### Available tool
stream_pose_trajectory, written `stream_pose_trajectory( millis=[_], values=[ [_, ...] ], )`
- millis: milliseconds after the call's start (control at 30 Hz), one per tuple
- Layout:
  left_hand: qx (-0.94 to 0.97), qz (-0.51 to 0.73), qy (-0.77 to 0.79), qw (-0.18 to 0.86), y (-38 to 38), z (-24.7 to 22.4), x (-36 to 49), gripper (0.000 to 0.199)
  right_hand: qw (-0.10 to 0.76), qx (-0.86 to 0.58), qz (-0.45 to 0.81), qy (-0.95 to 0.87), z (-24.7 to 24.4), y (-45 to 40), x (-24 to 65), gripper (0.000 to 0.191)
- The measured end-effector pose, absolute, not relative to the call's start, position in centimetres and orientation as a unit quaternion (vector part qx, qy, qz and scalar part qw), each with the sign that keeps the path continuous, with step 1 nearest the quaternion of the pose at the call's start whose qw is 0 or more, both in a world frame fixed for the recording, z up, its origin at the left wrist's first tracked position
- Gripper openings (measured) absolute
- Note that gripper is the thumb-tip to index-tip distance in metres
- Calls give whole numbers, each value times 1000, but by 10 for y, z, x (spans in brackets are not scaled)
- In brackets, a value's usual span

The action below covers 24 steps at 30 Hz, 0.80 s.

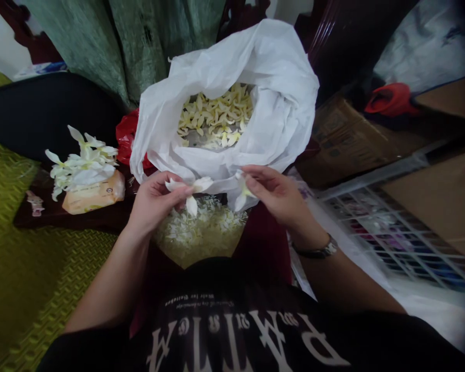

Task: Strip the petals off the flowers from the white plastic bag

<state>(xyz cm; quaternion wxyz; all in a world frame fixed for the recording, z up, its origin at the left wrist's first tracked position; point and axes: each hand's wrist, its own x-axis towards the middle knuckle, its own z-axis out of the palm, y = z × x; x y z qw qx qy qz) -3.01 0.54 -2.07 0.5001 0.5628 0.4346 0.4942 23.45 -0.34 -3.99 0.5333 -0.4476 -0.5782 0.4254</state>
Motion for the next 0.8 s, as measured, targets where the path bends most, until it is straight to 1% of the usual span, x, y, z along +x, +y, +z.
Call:
stream_pose_trajectory(
  millis=[67,100,133,167,233,300,433,500,567,633,733,800],
  values=[
    [575,476,434,505,4,-19,-22,28,505,-428,424,-618,-38,-11,222,49],
    [581,465,432,510,3,-18,-18,27,493,-414,435,-629,-37,-13,214,56],
    [588,454,429,514,2,-18,-14,26,478,-404,454,-635,-35,-14,206,58],
    [594,447,426,516,1,-18,-10,26,461,-398,476,-634,-34,-15,199,55],
    [597,450,416,518,1,-19,-6,23,450,-394,516,-613,-34,-13,186,44],
    [590,460,403,527,1,-20,-5,22,468,-386,551,-573,-36,-9,177,36],
    [591,453,371,555,1,-16,-9,25,508,-365,598,-501,-40,-4,171,32],
    [604,470,368,527,1,-13,-10,20,512,-358,603,-496,-39,-4,170,30],
    [604,494,373,502,1,-11,-10,20,513,-350,596,-509,-36,-4,169,31],
    [584,508,376,509,1,-10,-9,24,522,-346,580,-521,-33,-5,168,31],
    [553,517,372,537,4,-11,-5,32,553,-348,556,-514,-29,-4,166,22],
    [543,525,376,537,6,-10,-1,35,581,-343,553,-488,-29,-1,165,17]
  ],
)
